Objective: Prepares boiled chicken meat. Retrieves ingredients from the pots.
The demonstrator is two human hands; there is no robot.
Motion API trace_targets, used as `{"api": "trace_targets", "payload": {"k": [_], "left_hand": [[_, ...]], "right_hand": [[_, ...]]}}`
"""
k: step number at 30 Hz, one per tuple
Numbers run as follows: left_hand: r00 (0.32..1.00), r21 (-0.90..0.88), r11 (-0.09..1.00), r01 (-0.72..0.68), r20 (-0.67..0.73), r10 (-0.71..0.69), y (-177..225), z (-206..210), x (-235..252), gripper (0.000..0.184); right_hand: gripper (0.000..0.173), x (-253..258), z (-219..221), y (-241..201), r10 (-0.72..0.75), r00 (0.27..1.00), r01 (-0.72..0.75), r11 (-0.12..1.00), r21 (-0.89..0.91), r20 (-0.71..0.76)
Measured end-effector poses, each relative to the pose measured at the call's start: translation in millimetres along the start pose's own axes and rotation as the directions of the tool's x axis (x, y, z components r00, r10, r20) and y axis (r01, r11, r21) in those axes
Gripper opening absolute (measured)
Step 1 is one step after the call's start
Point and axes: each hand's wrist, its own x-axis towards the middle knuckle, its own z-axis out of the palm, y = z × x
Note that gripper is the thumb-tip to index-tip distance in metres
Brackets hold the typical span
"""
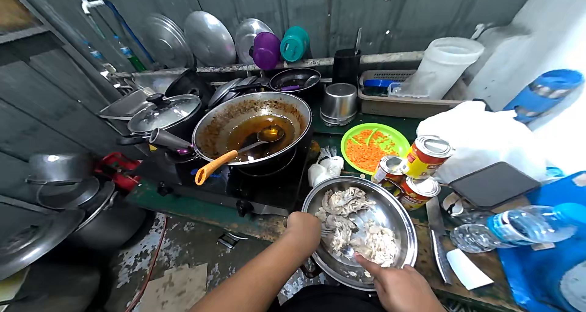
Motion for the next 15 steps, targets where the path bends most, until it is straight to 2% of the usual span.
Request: {"api": "trace_targets", "payload": {"k": [3, 9, 15], "left_hand": [[1.0, -0.003, 1.0, -0.014, 0.013, 0.014, 3, 1, 3, 0.027], [1.0, -0.007, 1.0, -0.026, 0.003, 0.026, 8, 3, 9, 0.026], [0.999, -0.033, 0.999, -0.038, 0.014, 0.038, 15, 6, 5, 0.024]], "right_hand": [[0.062, 1, -1, -5, -0.014, 1.0, 0.014, 0.995, -0.104, 0.001], [0.064, 8, -20, -29, -0.035, 0.988, 0.076, 0.96, -0.27, 0.151], [0.052, -20, -24, 13, -0.029, 0.998, 0.033, 0.996, -0.079, 0.057]]}}
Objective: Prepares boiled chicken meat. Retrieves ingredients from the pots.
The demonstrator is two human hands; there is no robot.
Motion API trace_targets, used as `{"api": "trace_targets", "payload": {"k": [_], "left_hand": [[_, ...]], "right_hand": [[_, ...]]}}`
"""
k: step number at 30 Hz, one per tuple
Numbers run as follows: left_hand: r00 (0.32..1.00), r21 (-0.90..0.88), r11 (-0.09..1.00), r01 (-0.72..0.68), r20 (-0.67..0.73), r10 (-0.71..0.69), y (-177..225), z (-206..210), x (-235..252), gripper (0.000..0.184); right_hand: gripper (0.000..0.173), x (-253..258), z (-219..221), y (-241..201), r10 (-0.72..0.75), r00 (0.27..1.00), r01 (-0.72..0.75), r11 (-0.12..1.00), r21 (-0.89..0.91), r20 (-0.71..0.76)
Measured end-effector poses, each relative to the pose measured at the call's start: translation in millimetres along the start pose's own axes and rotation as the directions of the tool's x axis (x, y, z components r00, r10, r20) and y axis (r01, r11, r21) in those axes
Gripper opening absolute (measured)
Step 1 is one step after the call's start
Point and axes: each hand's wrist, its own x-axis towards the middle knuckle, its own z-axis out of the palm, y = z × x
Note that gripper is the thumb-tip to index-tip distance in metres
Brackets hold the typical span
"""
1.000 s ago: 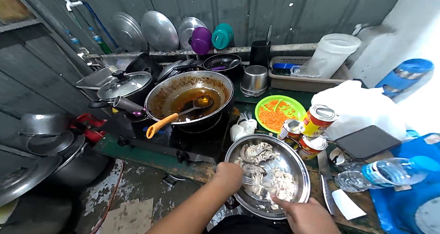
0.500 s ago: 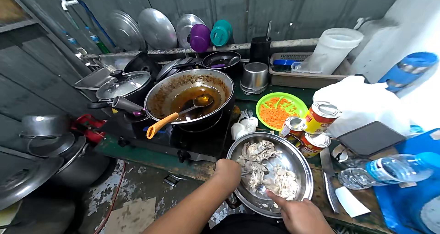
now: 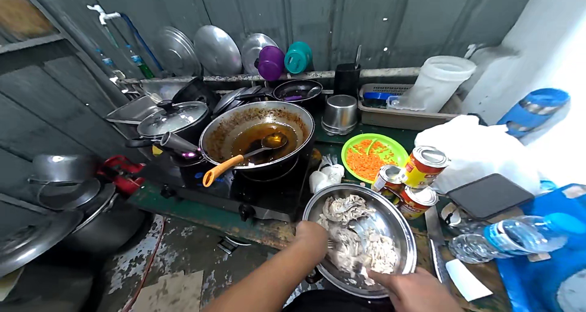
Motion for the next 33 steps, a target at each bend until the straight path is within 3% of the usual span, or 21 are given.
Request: {"api": "trace_targets", "payload": {"k": [5, 8, 12, 17, 20, 26, 30, 33], "left_hand": [[1.0, 0.0, 1.0, -0.002, -0.012, 0.002, 5, 5, 4, 0.024], [1.0, 0.013, 1.0, 0.003, -0.015, -0.003, 4, 6, 5, 0.024], [1.0, -0.003, 1.0, 0.008, -0.01, -0.008, 1, 7, 2, 0.024], [0.999, -0.049, 0.998, 0.05, -0.014, -0.05, -13, -5, -14, 0.025], [0.996, -0.129, 0.99, 0.052, -0.061, -0.06, -30, -9, -19, 0.031], [0.979, -0.2, 0.98, 0.002, -0.197, -0.042, -37, -19, -20, 0.034], [0.975, -0.2, 0.98, 0.004, -0.216, -0.048, -38, -24, -21, 0.033], [0.985, -0.159, 0.987, -0.009, -0.169, -0.018, -20, -24, -17, 0.031]], "right_hand": [[0.054, 7, 3, 3, 0.087, 0.991, -0.07, 0.985, 0.157, -0.099], [0.055, 19, 18, -10, 0.07, 0.997, -0.066, 0.993, 0.097, -0.044], [0.051, -12, 12, 5, 0.036, 0.998, -0.035, 0.999, 0.005, -0.052], [0.048, -26, -1, 36, 0.035, 0.999, -0.03, 0.992, 0.122, -0.034], [0.049, -13, 1, 28, 0.05, 0.998, -0.054, 0.991, 0.121, 0.038], [0.051, 31, 4, 10, 0.111, 0.985, -0.093, 0.987, 0.134, -0.134], [0.051, 19, -11, 30, 0.151, 0.983, -0.137, 0.981, 0.136, -0.101], [0.051, 26, -5, 15, 0.096, 0.993, -0.086, 0.987, 0.133, -0.069]]}}
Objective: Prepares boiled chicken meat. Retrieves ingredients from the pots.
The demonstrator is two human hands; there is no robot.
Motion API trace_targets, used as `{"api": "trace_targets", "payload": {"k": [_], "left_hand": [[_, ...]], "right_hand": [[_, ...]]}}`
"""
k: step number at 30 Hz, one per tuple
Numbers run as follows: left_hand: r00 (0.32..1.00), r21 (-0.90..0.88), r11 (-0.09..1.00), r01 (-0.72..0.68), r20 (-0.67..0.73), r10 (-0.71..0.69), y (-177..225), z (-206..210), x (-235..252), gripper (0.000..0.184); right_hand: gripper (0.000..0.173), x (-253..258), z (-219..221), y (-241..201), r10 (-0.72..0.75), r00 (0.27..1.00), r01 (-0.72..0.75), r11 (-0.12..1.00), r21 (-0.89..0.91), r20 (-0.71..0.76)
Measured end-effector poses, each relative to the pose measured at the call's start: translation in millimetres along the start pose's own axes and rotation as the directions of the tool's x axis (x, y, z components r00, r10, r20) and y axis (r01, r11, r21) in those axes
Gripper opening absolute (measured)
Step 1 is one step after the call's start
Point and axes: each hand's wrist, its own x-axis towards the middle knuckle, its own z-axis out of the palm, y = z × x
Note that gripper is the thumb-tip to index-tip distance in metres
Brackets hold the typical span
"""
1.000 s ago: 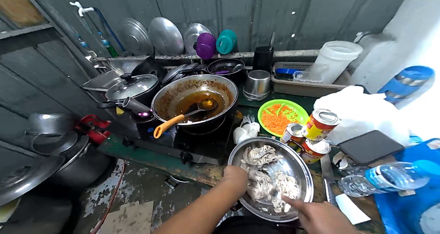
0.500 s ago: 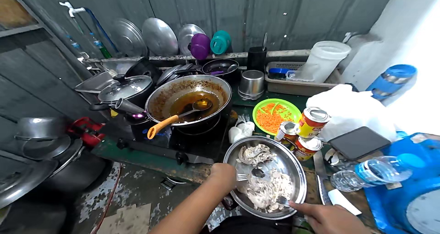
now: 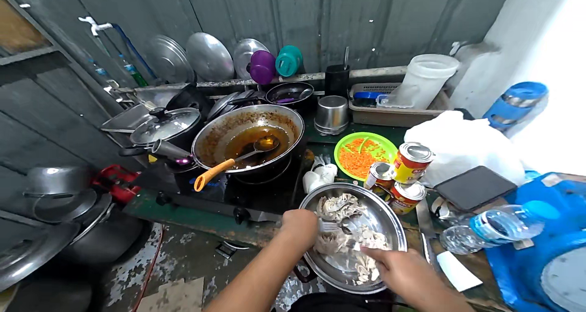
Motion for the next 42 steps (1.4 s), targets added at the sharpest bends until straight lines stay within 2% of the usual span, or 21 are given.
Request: {"api": "trace_targets", "payload": {"k": [4, 8, 11, 15, 19, 21, 23, 26, 31, 33, 36, 39, 42], "left_hand": [[0.997, 0.089, 0.996, 0.017, 0.077, -0.024, 17, 18, 17, 0.028], [0.994, 0.147, 0.988, 0.044, 0.097, -0.058, 8, 22, 21, 0.028], [0.991, 0.172, 0.983, 0.061, 0.11, -0.081, 12, 22, 20, 0.027], [0.992, 0.173, 0.982, 0.079, 0.085, -0.095, 11, 18, 14, 0.025], [0.992, 0.114, 0.988, 0.104, 0.055, -0.111, 0, 16, 14, 0.025], [0.997, 0.054, 0.996, 0.073, 0.031, -0.075, 0, 13, 12, 0.027], [0.999, 0.012, 1.0, 0.022, 0.023, -0.022, 9, 16, 15, 0.031], [0.998, 0.039, 0.999, 0.02, 0.063, -0.022, 28, 26, 18, 0.029], [0.996, 0.06, 0.997, 0.038, 0.077, -0.042, 18, 29, 15, 0.03], [0.996, 0.075, 0.997, 0.023, 0.086, -0.029, 19, 29, 15, 0.028], [0.995, 0.094, 0.995, 0.026, 0.093, -0.035, 26, 34, 16, 0.027], [0.994, 0.109, 0.993, 0.048, 0.09, -0.058, 28, 34, 15, 0.028], [0.995, 0.089, 0.995, 0.046, 0.086, -0.054, 18, 36, 15, 0.027]], "right_hand": [[0.052, 7, 24, -8, -0.009, 0.999, 0.013, 0.998, -0.063, 0.05], [0.05, -7, 12, 7, 0.02, 0.996, -0.014, 0.997, -0.072, 0.082], [0.052, -3, 10, -3, 0.011, 1.0, -0.012, 0.999, -0.033, -0.006], [0.056, 8, 24, -7, 0.037, 0.999, -0.037, 0.996, -0.081, -0.001], [0.051, 3, 10, 13, 0.086, 0.993, -0.089, 0.995, 0.036, 0.078], [0.05, 8, 7, 21, 0.069, 0.994, -0.081, 0.985, 0.151, 0.087], [0.05, 16, 9, 16, 0.069, 0.995, -0.08, 0.979, 0.186, 0.065], [0.052, 17, 18, 5, 0.049, 0.999, -0.051, 0.994, 0.098, 0.018], [0.049, -14, 11, 22, 0.054, 0.992, -0.046, 0.996, -0.075, 0.11], [0.048, -16, 6, 23, 0.039, 0.998, -0.037, 0.998, -0.041, 0.044], [0.052, -1, 7, 3, 0.038, 0.998, -0.038, 0.999, 0.0, -0.041], [0.055, 10, 23, -2, 0.057, 0.998, -0.058, 0.997, -0.045, -0.012], [0.049, -6, 15, 15, 0.076, 0.995, -0.072, 0.996, -0.054, 0.072]]}}
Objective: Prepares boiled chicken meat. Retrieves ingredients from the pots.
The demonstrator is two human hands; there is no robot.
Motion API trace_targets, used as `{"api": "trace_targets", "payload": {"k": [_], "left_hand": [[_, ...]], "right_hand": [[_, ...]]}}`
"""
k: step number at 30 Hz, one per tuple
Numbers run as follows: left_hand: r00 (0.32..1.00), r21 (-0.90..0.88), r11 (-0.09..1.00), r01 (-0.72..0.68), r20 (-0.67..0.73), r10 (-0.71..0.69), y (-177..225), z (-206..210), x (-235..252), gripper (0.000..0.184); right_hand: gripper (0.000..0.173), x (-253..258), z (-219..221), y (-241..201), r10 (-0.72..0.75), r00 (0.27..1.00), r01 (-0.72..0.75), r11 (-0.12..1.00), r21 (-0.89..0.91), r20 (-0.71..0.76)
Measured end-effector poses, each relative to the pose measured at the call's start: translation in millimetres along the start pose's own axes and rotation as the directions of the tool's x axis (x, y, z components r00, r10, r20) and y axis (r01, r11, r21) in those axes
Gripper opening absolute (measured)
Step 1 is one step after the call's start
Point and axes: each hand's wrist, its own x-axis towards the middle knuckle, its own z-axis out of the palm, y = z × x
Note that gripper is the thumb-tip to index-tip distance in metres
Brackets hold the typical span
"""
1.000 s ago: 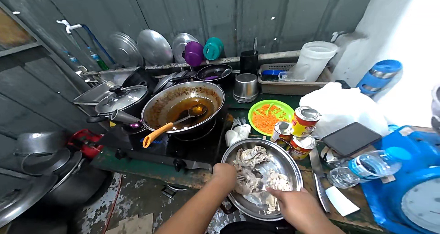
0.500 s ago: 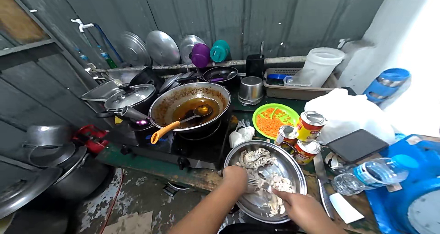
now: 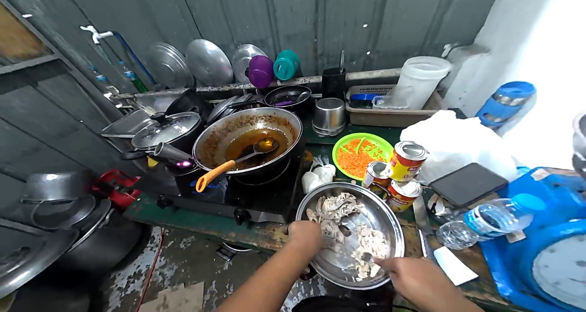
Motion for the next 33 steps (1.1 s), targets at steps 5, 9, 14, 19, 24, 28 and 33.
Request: {"api": "trace_targets", "payload": {"k": [5, 9, 14, 19, 24, 28, 33], "left_hand": [[1.0, -0.006, 1.0, 0.003, -0.012, -0.003, -1, 4, 1, 0.026], [1.0, 0.008, 1.0, 0.003, -0.017, -0.003, -4, 4, 1, 0.025], [1.0, -0.011, 1.0, 0.011, 0.003, -0.011, -3, 6, 2, 0.025], [1.0, -0.003, 1.0, 0.02, 0.011, -0.02, -4, 8, 0, 0.025], [0.995, -0.13, 0.987, -0.094, -0.042, 0.089, -21, -7, -13, 0.035], [0.972, -0.191, 0.954, -0.232, -0.086, 0.219, 1, -6, -11, 0.037], [0.99, -0.083, 0.986, -0.142, -0.001, 0.143, 23, -1, -5, 0.033]], "right_hand": [[0.052, 10, -14, -17, 0.002, 0.993, 0.005, 0.999, 0.054, -0.12], [0.053, 22, -5, -22, -0.014, 0.998, 0.013, 1.0, -0.012, -0.058], [0.05, 11, -12, -7, -0.021, 0.999, 0.021, 1.0, 0.008, -0.049], [0.052, 21, -3, -11, -0.025, 0.999, 0.026, 0.999, 0.027, -0.037], [0.048, -10, -19, 45, -0.089, 0.995, 0.093, 0.992, 0.083, -0.05], [0.049, -11, -8, 40, -0.186, 0.975, 0.195, 0.978, 0.07, -0.118], [0.048, -29, 7, 54, -0.193, 0.954, 0.213, 0.975, 0.066, -0.23]]}}
